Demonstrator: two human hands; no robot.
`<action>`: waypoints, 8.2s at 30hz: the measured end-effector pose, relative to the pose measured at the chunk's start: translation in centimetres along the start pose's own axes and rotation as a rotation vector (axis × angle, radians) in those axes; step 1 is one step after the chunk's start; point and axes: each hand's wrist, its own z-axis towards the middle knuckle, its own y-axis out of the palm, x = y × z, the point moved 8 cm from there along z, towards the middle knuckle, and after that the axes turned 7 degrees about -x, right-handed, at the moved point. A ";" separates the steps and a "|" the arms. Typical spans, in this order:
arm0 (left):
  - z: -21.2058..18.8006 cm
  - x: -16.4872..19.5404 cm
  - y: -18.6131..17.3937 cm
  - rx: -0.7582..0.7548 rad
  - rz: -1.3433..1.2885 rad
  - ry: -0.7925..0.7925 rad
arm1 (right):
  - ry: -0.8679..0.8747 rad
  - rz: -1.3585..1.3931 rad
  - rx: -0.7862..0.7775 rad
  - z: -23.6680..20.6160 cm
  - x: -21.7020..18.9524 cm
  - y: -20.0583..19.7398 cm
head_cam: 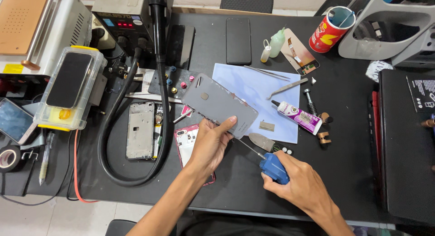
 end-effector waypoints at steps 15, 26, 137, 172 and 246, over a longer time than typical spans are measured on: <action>-0.1 0.3 1.8 -0.077 -0.098 -0.045 | 0.026 0.021 -0.013 0.2 0.3 -0.3; -0.5 0.3 3.2 -0.140 -0.093 -0.056 | 0.072 0.065 -0.077 0.0 0.4 0.8; -0.5 -1.5 1.5 -0.076 -0.016 -0.081 | 0.109 0.081 -0.089 0.3 1.1 0.5; 0.3 0.7 0.3 -0.051 0.343 -0.122 | 0.196 -0.015 -0.133 0.7 3.5 -1.0; -0.1 -1.4 0.4 -0.139 0.437 -0.236 | 0.103 -0.065 -0.188 0.4 2.3 -0.8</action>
